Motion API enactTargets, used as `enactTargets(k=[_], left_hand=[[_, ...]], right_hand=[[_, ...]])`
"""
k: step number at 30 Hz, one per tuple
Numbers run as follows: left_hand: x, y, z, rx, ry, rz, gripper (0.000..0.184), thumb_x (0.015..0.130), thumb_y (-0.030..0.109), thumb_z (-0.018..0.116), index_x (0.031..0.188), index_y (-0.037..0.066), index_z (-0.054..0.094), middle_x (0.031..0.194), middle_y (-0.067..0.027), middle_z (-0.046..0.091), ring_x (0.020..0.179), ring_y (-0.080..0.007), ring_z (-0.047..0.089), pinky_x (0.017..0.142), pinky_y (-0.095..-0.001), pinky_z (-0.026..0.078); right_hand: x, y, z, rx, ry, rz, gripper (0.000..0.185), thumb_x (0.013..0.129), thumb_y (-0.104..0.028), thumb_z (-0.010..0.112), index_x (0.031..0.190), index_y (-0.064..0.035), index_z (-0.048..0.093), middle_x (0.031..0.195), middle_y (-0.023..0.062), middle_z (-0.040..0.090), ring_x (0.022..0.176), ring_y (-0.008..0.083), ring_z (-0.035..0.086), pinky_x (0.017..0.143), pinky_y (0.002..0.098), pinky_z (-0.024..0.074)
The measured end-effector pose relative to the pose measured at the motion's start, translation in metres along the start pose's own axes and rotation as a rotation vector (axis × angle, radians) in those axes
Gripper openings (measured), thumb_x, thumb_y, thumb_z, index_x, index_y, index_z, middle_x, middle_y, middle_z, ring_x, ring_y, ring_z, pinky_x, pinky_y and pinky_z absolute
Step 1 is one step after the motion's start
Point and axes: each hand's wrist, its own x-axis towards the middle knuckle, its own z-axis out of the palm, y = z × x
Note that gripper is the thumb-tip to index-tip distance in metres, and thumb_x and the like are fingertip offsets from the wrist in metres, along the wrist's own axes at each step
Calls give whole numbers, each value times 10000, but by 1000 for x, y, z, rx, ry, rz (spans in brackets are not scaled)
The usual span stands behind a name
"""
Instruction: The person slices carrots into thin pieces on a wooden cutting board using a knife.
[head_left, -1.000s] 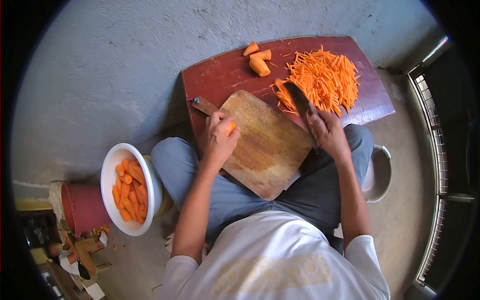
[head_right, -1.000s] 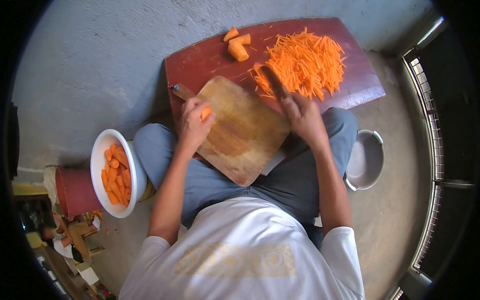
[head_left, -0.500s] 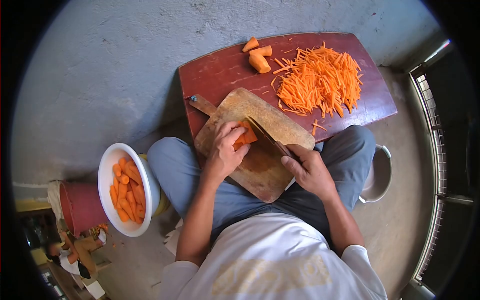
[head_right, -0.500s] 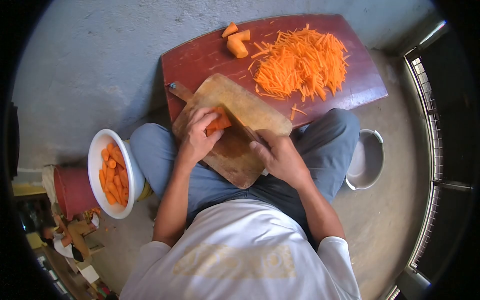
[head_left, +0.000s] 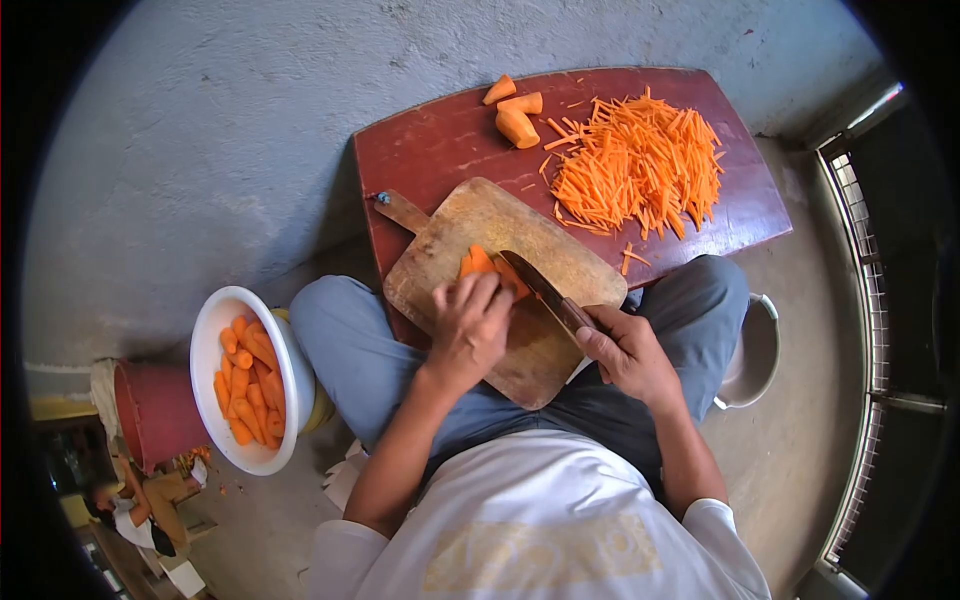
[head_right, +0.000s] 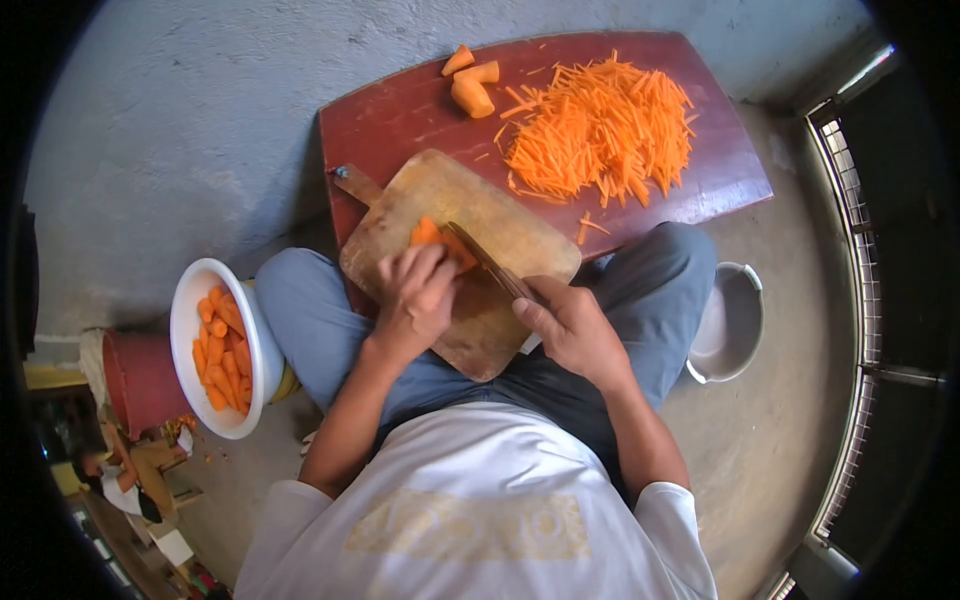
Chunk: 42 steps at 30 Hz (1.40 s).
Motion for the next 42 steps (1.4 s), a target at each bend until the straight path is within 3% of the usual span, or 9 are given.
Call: enactTargets(k=[5, 8, 14, 19, 22, 28, 35, 38, 42], left_hand=[[8, -32, -10, -114, -23, -93, 421, 919, 101, 840, 1326, 54, 745, 1324, -80, 676, 1249, -330, 595, 1068, -525, 434], [12, -29, -13, -143, -23, -114, 348, 909, 93, 848, 1253, 73, 798, 1314, -77, 701, 1262, -318, 607, 1087, -489, 433], [6, -26, -6, -111, -15, 20, 270, 857, 117, 882, 1121, 93, 829, 1189, -64, 699, 1199, -296, 643, 1066, -477, 412], [3, -14, -6, -197, 18, -72, 500, 841, 124, 910, 1312, 58, 757, 1255, -101, 705, 1224, -317, 653, 1099, -490, 411], [11, -19, -6, -185, -2, -113, 538, 855, 128, 909, 1354, 36, 730, 1323, -111, 702, 1277, -324, 635, 1121, -502, 413], [11, -31, -9, -126, -12, -125, 508, 881, 107, 881, 1362, 46, 731, 1338, -98, 703, 1284, -321, 627, 1121, -512, 418], [16, -37, -12, -85, 18, -141, 381, 920, 88, 838, 1294, 57, 774, 1368, -97, 700, 1343, -334, 617, 1141, -519, 414], [15, -30, -8, -50, -39, -77, 353, 919, 85, 835, 1267, 50, 785, 1427, -118, 671, 1420, -344, 580, 1168, -558, 388], [13, -19, -13, -13, -122, -63, 334, 915, 92, 843, 1243, 47, 794, 1503, -149, 622, 1506, -363, 516, 1209, -606, 345]], right_hand=[[1, -5, 4, -1, -10, 23, 357, 1138, -264, 686, 1242, 77, 705, 827, 201, 628, 770, 250, 626, 752, 433, 542], [10, 0, 9, -10, -36, -50, 403, 1168, -335, 675, 1284, 49, 718, 771, -9, 575, 566, 84, 550, 535, 293, 467], [14, 2, 2, -209, 17, -363, 394, 1164, -323, 675, 1246, 59, 722, 781, 42, 623, 563, 103, 564, 537, 312, 477], [-5, -22, -10, -78, -14, -65, 418, 1153, -298, 697, 1321, 84, 714, 777, 62, 630, 608, 121, 533, 591, 346, 473], [-1, -23, -7, -151, 27, -29, 330, 1107, -210, 716, 1259, 83, 716, 897, 286, 690, 774, 396, 678, 777, 450, 560], [-7, -31, -9, -189, -80, -71, 302, 1106, -220, 714, 1228, 56, 723, 923, 299, 702, 846, 500, 693, 761, 472, 558], [-10, -29, -11, -219, -16, -65, 308, 1111, -216, 715, 1212, 74, 711, 900, 301, 667, 814, 492, 669, 760, 468, 556], [-9, -16, -6, -182, 6, -149, 400, 1124, -289, 729, 1313, 63, 713, 799, 144, 644, 651, 192, 574, 650, 382, 516], [-13, -29, -9, -119, -72, 7, 352, 1116, -233, 721, 1282, 78, 720, 926, 259, 712, 784, 400, 693, 762, 451, 566]])
